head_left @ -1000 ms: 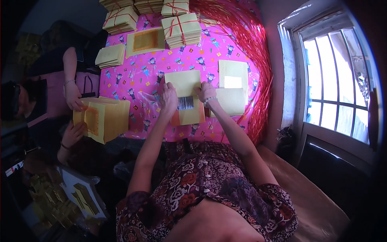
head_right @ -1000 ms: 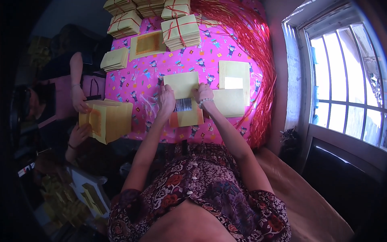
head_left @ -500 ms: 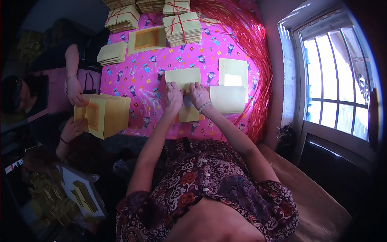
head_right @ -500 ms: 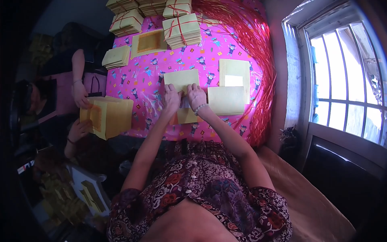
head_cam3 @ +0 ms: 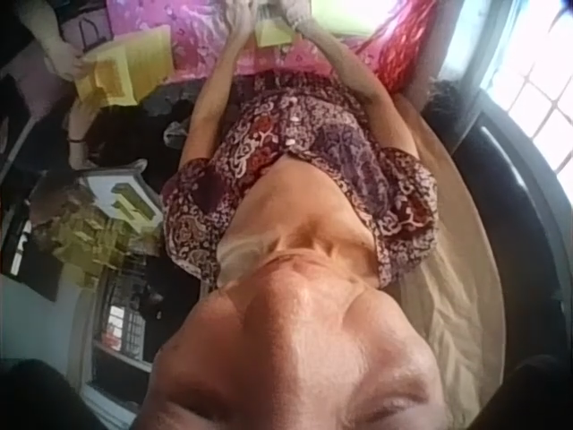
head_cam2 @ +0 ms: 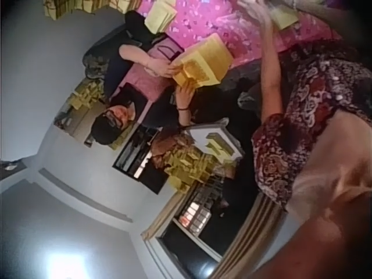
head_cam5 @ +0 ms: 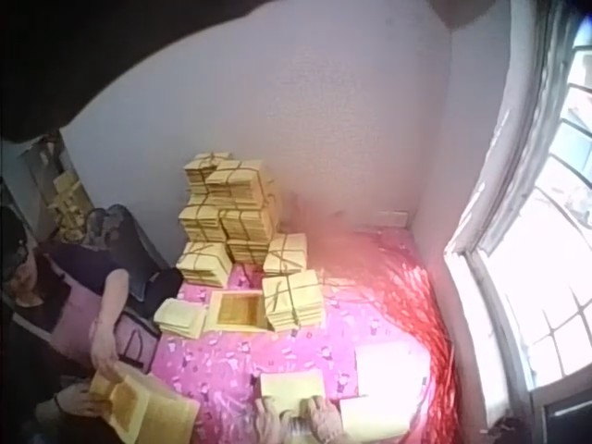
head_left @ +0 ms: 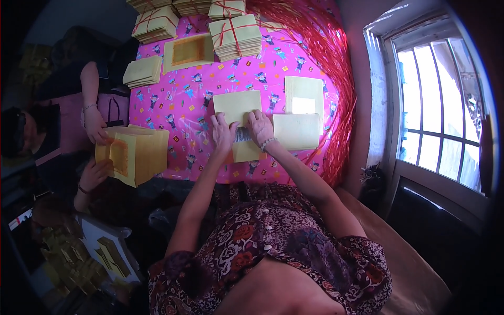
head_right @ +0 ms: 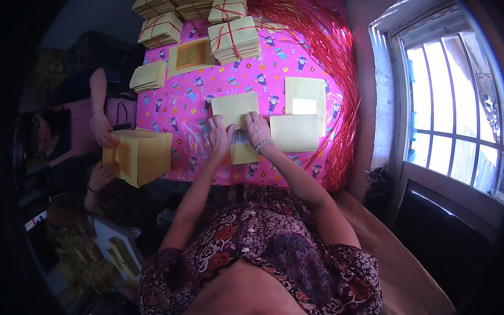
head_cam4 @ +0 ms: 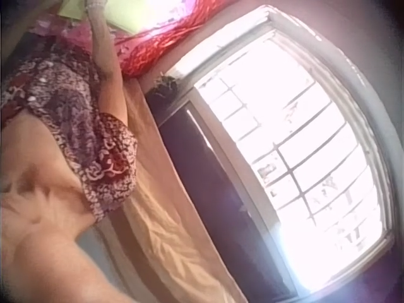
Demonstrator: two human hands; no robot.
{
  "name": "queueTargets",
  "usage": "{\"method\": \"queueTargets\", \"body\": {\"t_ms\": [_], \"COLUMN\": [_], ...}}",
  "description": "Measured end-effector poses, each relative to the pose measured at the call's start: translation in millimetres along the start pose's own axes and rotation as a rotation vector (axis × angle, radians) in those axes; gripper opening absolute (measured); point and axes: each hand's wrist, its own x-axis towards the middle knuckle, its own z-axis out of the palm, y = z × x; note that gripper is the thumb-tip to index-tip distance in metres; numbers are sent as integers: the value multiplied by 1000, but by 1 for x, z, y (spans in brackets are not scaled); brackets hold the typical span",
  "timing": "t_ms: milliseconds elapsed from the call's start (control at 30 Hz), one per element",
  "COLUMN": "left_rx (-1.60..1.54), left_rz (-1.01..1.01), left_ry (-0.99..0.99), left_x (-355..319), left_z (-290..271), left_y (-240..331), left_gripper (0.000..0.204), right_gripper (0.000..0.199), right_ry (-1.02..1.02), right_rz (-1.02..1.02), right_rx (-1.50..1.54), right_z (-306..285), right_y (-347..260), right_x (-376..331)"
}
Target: Bundling stacks of yellow joss paper and tying them with red ribbons.
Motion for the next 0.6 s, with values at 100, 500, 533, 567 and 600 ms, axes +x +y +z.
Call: {"method": "queueTargets", "body": {"t_ms": [100,500,533,567,600], "left_rx": [-27,-464,-465,-311,-155], "left_rz": [-4,-54,-50,-46,-41], "left_ry": [7,142,141,218,293], "left_x": [-2,9,9,9,9], "left_z": [0,-2,-3,-2,-1], "left_y": [0,-27,-29,-32,-36], "left_gripper": [57,29,29,31,33], "right_gripper": [25,30,21,21,21], "right_ry": [3,-46,-31,-27,-65], "right_rz": [4,-238,-248,-248,-322], "right_rx": [-34,-200,-294,-296,-366], "right_z": [2,-18,-16,-17,-18], "right_y": [0,1,3,4,6], "right_x": [2,4,7,10,11]}}
